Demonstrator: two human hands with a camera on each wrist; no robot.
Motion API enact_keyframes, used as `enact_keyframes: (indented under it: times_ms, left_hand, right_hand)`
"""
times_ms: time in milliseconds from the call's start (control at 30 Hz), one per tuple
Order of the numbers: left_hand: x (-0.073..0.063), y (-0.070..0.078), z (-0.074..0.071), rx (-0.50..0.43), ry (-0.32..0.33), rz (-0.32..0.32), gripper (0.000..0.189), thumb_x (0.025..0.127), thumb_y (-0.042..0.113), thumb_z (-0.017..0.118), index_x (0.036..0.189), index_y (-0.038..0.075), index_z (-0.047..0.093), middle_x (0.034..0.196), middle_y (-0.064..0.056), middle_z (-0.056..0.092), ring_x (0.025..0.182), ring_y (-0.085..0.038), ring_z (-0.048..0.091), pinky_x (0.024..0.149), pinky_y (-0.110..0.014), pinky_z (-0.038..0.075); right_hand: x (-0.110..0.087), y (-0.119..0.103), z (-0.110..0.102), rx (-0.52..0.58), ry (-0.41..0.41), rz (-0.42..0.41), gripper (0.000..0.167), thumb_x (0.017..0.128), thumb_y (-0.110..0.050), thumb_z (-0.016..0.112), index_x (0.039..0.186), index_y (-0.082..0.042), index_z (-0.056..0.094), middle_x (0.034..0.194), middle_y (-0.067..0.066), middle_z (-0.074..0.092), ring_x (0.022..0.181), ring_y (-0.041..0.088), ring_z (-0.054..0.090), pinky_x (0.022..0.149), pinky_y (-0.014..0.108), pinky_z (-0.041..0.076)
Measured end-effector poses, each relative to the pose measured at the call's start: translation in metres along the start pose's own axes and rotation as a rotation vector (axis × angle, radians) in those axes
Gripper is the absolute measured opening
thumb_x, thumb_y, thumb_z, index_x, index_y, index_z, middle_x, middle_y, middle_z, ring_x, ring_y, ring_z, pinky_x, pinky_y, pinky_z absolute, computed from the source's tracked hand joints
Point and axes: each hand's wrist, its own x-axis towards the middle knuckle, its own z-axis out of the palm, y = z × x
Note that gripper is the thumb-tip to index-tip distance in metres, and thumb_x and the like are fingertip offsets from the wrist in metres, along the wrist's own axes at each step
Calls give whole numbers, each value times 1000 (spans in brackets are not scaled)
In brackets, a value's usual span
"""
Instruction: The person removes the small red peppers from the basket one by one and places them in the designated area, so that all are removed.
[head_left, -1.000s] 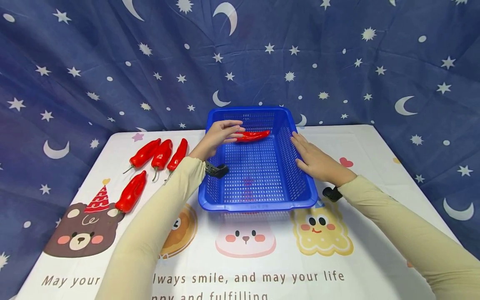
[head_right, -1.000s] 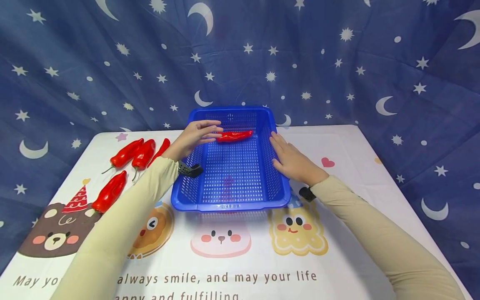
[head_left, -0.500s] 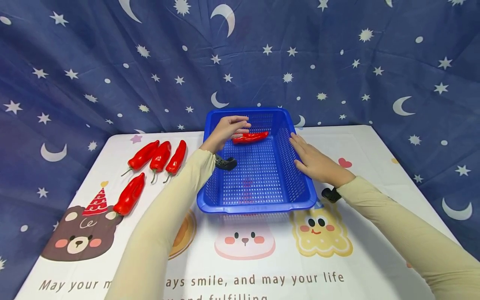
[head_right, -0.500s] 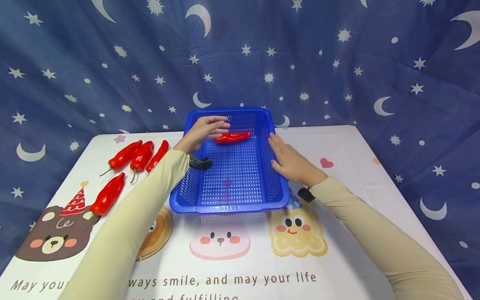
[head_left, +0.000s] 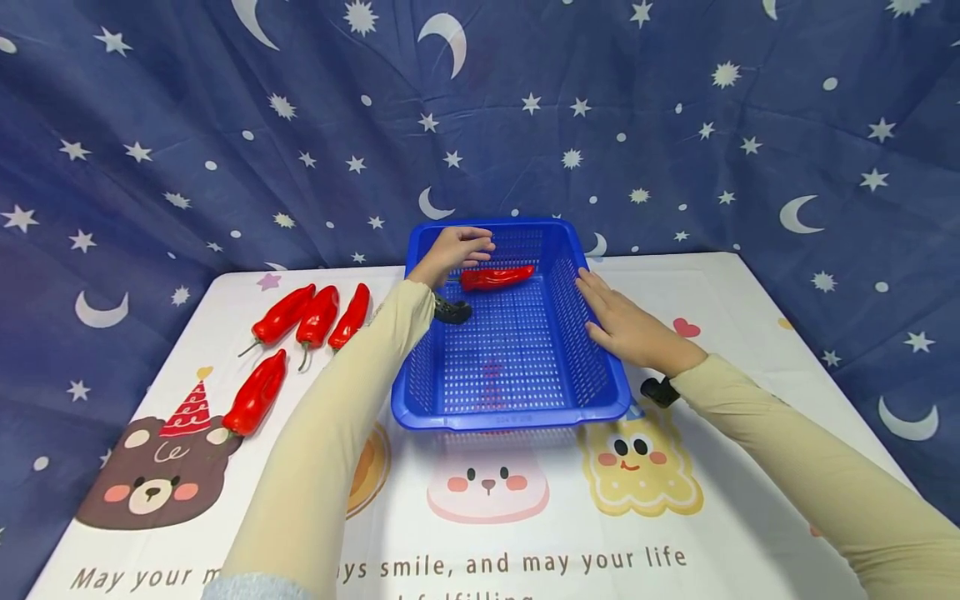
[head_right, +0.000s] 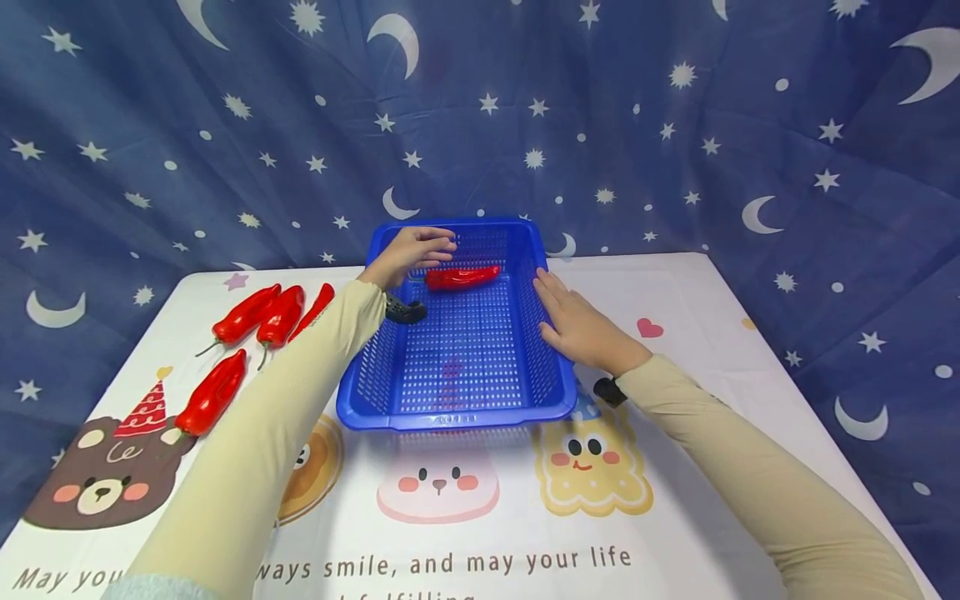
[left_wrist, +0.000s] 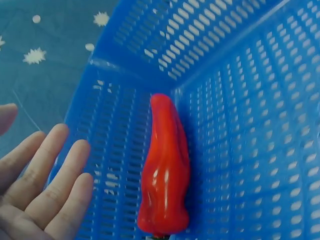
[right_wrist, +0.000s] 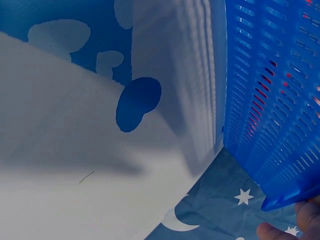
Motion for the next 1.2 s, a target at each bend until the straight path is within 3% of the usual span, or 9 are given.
enact_keyframes:
  times_ms: [300, 467, 967, 1200]
  left_hand:
    - [20, -1, -6, 109, -108, -83, 40, 97, 20, 52, 134, 4, 50, 131, -16, 57, 118, -28, 58, 103, -35, 45]
    - [26, -1, -6, 135, -158, -97, 41, 97, 18, 51, 135, 4, 49, 133, -17, 55, 119, -29, 57, 103, -36, 45]
    - [41, -4, -10, 241, -164, -104, 39, 96, 14, 53, 133, 1, 50, 134, -18, 54, 119, -30, 57, 104, -38, 44]
    - [42, -3, -12, 302, -192, -148, 41, 96, 14, 53, 134, 2, 49, 138, -15, 50, 123, -30, 53, 108, -39, 40]
  right_hand:
    - [0, 2, 1, 1, 14, -10, 66, 97, -25, 36, 150, 0, 6, 158, 17, 1, 146, 36, 4, 116, 57, 13]
    - [0, 3, 2, 2, 11, -14, 66, 98, -26, 36, 150, 0, 5, 159, 16, 0, 146, 35, 3, 117, 57, 13]
    - [-1, 3, 1, -6, 12, -22, 65, 98, -24, 36, 150, 1, 7, 158, 18, 1, 146, 36, 4, 116, 57, 14]
    - [-1, 2, 0, -10, 6, -16, 65, 98, -24, 36, 150, 1, 7, 158, 17, 1, 146, 36, 5, 116, 57, 14]
